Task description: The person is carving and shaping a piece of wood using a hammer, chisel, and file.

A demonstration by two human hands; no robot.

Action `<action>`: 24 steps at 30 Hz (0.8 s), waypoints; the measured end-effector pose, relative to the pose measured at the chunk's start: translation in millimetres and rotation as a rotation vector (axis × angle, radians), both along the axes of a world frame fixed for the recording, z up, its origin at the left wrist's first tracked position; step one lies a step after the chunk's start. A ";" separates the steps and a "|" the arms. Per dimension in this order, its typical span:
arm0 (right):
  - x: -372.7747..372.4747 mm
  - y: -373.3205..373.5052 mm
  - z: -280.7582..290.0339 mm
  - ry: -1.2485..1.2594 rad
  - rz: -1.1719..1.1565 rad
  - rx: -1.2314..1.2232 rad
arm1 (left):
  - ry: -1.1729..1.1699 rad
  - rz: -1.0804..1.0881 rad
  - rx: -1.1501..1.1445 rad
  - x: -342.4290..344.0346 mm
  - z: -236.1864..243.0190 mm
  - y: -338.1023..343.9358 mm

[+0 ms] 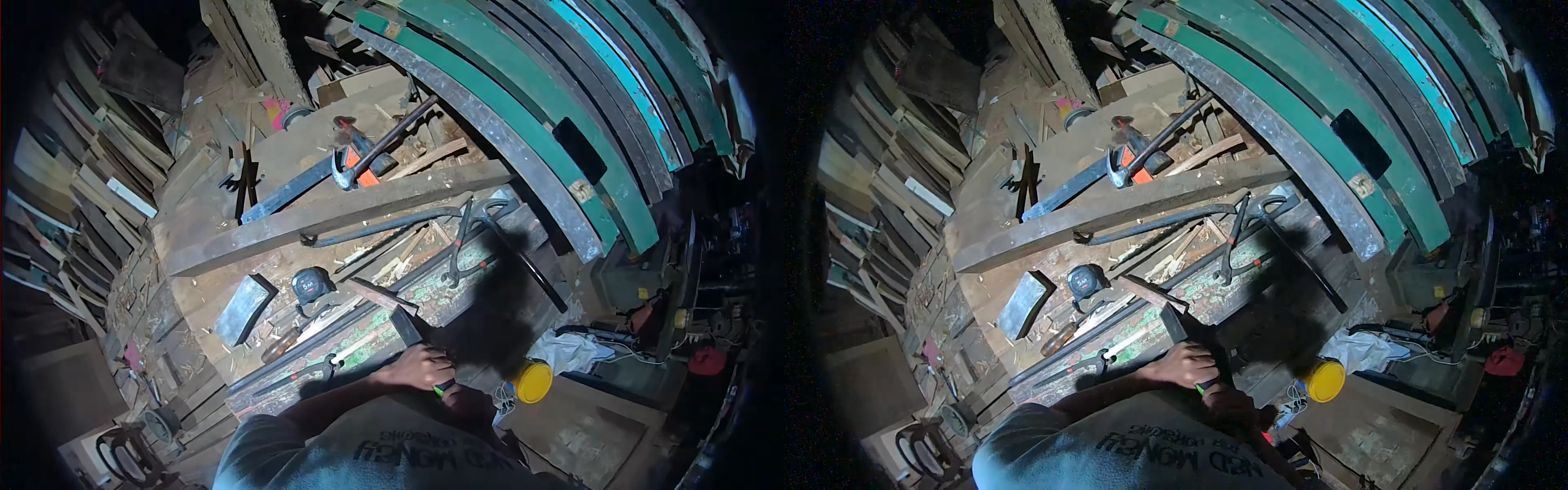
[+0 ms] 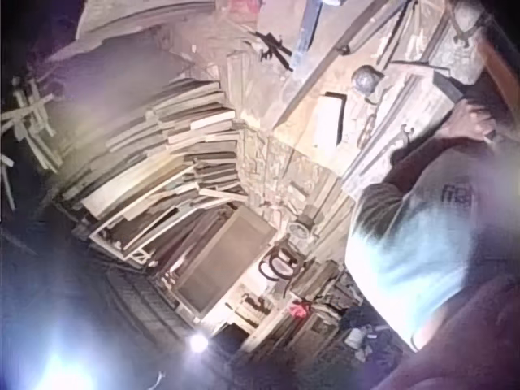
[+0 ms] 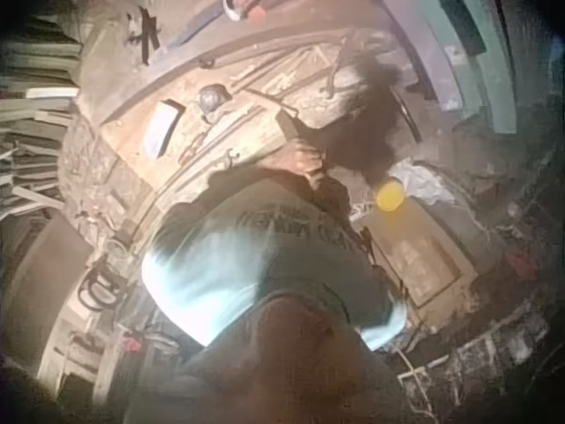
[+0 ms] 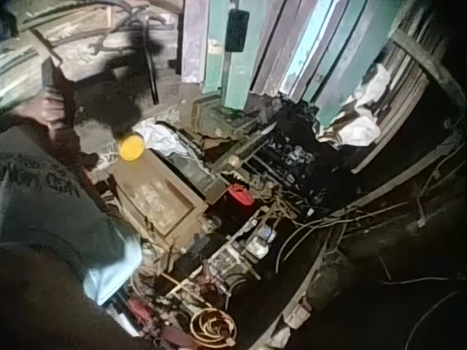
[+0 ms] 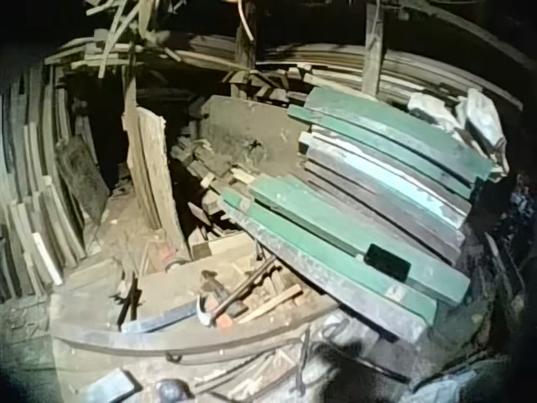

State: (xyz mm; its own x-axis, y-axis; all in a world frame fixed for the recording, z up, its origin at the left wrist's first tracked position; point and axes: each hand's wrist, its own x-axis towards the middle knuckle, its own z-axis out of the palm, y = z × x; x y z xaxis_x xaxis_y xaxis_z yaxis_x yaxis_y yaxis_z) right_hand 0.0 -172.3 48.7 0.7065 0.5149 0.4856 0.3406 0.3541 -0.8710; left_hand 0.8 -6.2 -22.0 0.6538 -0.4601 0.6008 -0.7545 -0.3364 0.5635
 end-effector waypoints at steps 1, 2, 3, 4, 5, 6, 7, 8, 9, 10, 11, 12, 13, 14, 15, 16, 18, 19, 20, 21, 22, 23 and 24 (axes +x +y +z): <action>0.1 2.2 0.1 0.004 0.004 -0.004 | 0.027 -0.016 0.025 -1.2 -3.9 1.5; 0.7 4.5 0.5 0.005 0.007 -0.007 | 0.052 -0.029 0.051 -1.8 -7.6 3.6; 1.8 7.6 0.5 0.007 0.012 -0.009 | 0.014 0.026 0.013 -2.5 -10.9 6.1; 3.9 10.7 0.5 0.010 0.017 -0.012 | 0.046 0.009 0.037 -1.8 -14.0 8.0; 5.8 14.8 0.1 0.011 0.027 -0.013 | 0.050 0.012 0.033 -0.1 -16.4 10.7; 7.8 17.9 0.5 0.015 0.037 -0.012 | 0.043 0.032 0.016 1.6 -17.6 13.4; 11.2 21.1 0.6 0.017 0.049 -0.013 | 0.071 0.020 0.037 3.0 -17.1 15.1; 15.9 24.3 0.3 0.016 0.062 -0.015 | 0.089 0.027 0.044 4.2 -15.5 16.7; 19.1 27.1 0.4 0.018 0.074 -0.018 | 0.095 0.039 0.034 5.5 -12.9 18.1; 21.8 28.8 1.4 0.018 0.088 -0.015 | 0.109 0.047 0.003 7.8 -9.8 18.7; 26.5 32.3 0.2 0.022 0.098 -0.017 | 0.106 0.062 -0.044 10.7 -5.8 18.4; 30.3 34.6 0.0 0.022 0.113 -0.016 | 0.102 0.076 -0.088 12.2 -1.1 18.3; 32.8 35.8 1.1 0.026 0.123 -0.010 | 0.146 0.027 -0.023 13.9 1.8 23.9; 36.1 38.0 1.3 0.025 0.132 -0.007 | 0.146 0.040 -0.043 15.9 6.3 24.5; 40.9 40.8 1.1 0.025 0.139 -0.002 | 0.130 0.065 -0.046 17.2 11.8 22.9; 45.2 43.3 1.8 0.024 0.147 0.006 | 0.120 0.091 -0.028 19.3 16.5 23.4; 51.3 48.5 4.2 0.036 0.164 0.026 | 0.188 0.137 -0.090 19.7 26.7 22.9; 53.9 50.0 6.5 0.045 0.170 0.036 | 0.184 0.189 -0.144 19.2 32.9 18.1; 58.3 53.1 7.2 0.054 0.178 0.053 | 0.179 0.231 -0.186 20.2 37.2 17.3; 62.4 55.1 8.3 0.067 0.192 0.065 | 0.174 0.270 -0.184 20.4 40.7 18.2; 64.9 56.3 9.2 0.081 0.207 0.078 | 0.184 0.298 -0.163 18.4 44.2 18.4; 67.5 57.0 9.7 0.100 0.225 0.087 | 0.311 0.281 -0.019 16.0 46.2 22.4; 69.4 57.4 9.6 0.113 0.240 0.096 | 0.278 0.333 -0.067 13.1 48.4 24.0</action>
